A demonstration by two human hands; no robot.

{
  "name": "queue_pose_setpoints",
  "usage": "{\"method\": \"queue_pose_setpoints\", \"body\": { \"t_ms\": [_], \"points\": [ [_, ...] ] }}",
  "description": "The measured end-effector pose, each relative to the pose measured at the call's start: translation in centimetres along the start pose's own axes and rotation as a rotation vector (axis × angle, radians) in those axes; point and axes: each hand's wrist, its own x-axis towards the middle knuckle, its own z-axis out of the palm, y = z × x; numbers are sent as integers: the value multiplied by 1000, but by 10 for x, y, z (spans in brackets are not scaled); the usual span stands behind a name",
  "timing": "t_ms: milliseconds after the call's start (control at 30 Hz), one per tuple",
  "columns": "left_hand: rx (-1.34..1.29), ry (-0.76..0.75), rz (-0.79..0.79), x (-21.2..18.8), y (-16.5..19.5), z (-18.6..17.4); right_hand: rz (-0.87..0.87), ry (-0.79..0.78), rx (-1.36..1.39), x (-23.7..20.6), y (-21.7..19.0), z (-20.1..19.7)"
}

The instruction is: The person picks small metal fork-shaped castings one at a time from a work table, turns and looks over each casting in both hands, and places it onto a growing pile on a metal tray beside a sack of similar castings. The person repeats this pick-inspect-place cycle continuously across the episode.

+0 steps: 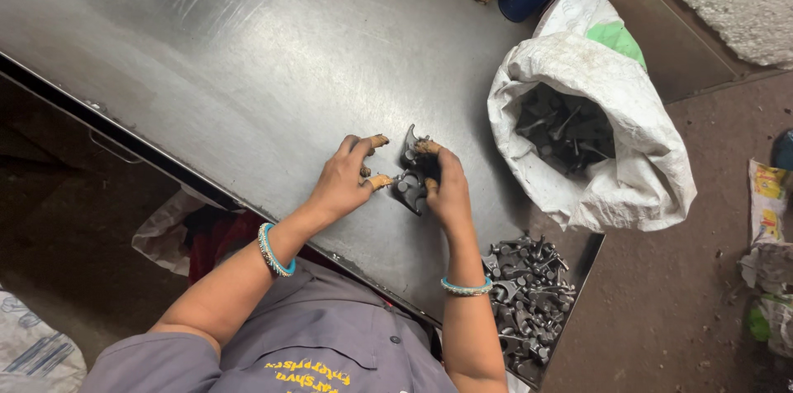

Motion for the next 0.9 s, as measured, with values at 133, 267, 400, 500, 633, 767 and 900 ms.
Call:
{"method": "queue_pose_setpoints", "body": {
  "t_ms": [133,267,400,500,633,767,900],
  "points": [
    [-64,29,56,-5,-1,3,33,18,-93,-18,3,-6],
    [-149,-5,1,-5,-1,9,182,129,0,-42,20,-12],
    [-410,-68,-60,-5,-2,23,238,215,326,-67,37,-8],
    [-761,-175,-57,-4,-4,33,274,220,860,-78,45,0],
    [-971,-237,-175,-5,-7,40,560,154,1383,-85,47,10],
    [-967,-214,-280,-5,-13,44,710,135,1472,-86,44,17],
    [-964,-220,-319,-5,-19,47,727,99,1398,-90,46,20]
  ]
}}
